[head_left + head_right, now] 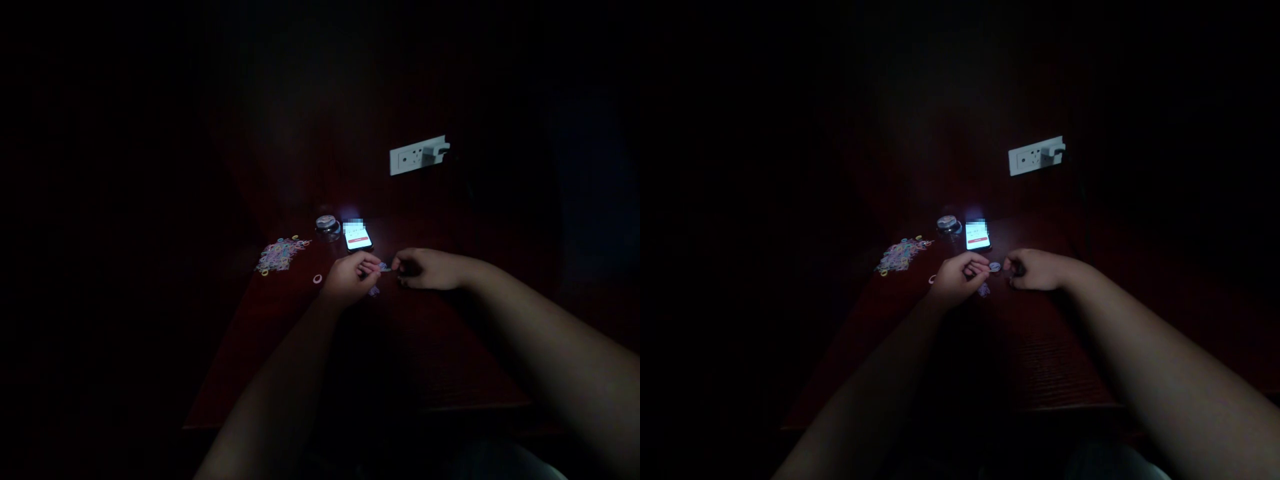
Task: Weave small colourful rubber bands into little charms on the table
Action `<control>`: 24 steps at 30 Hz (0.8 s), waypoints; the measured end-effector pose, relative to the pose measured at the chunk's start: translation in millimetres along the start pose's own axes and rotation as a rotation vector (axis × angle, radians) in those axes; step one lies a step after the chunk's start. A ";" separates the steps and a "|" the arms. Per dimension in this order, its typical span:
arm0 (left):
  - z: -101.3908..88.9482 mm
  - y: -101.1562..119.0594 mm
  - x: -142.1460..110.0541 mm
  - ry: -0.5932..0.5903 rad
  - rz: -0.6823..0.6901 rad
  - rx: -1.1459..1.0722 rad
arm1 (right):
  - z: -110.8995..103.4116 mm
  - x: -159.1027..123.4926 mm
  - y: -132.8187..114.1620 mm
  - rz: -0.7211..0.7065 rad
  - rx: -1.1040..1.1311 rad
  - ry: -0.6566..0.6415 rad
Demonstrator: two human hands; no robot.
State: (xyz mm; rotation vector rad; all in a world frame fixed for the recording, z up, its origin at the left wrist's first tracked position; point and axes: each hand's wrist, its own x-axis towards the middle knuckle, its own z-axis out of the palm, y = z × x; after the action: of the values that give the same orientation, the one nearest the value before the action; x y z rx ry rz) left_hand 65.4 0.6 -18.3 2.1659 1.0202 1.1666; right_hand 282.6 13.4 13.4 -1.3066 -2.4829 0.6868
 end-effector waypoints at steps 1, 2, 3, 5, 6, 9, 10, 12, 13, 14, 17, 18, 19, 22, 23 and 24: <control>0.0 -0.1 0.0 -0.004 0.002 0.001 | -0.5 -0.2 -1.8 -0.021 0.002 0.031; 0.0 -0.1 -0.1 -0.008 0.004 0.006 | -0.7 -0.2 -3.4 -0.046 0.011 0.062; 0.0 -0.1 -0.1 -0.013 0.005 0.013 | -0.6 0.0 -4.8 -0.073 0.031 0.084; -0.1 -0.2 -0.1 -0.023 0.005 0.021 | 0.7 1.1 -6.7 -0.111 0.090 0.098; -0.1 -0.3 -0.1 -0.024 0.002 0.022 | 1.6 1.7 -7.2 -0.116 0.123 0.094; -0.2 -0.8 0.1 -0.017 -0.007 0.019 | 3.9 2.5 -8.6 -0.105 0.177 0.088; -0.3 -1.0 0.2 -0.018 -0.005 0.019 | 4.2 2.3 -9.4 -0.111 0.187 0.093; -0.4 -1.4 0.3 -0.024 0.004 0.019 | 4.4 1.6 -11.4 -0.139 0.215 0.092; -0.4 -1.6 0.2 -0.024 0.008 0.016 | 4.3 1.2 -12.4 -0.152 0.231 0.090; -0.3 -1.8 0.2 -0.021 0.009 0.012 | 4.3 1.1 -13.2 -0.160 0.246 0.091; -0.1 -2.2 0.1 -0.014 0.000 0.003 | 4.5 1.6 -13.3 -0.171 0.268 0.105; -0.1 -2.0 0.1 -0.015 -0.004 0.003 | 4.5 2.0 -12.8 -0.176 0.269 0.112; -0.1 -1.7 0.1 -0.015 -0.006 0.005 | 4.4 2.2 -12.2 -0.180 0.267 0.120; -0.6 -0.4 0.1 -0.011 -0.011 0.013 | 3.7 2.0 -11.6 -0.169 0.258 0.134; -0.8 0.1 0.1 -0.010 -0.013 0.015 | 3.5 1.6 -12.0 -0.166 0.258 0.127; -1.0 0.4 0.1 -0.010 -0.014 0.015 | 3.6 1.3 -12.7 -0.166 0.257 0.117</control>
State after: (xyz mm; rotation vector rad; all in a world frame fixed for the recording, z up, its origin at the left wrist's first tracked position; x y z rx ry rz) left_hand 64.8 0.5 -17.5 2.1703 1.0416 1.1445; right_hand 271.5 7.3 16.9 -1.0063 -2.2880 0.8314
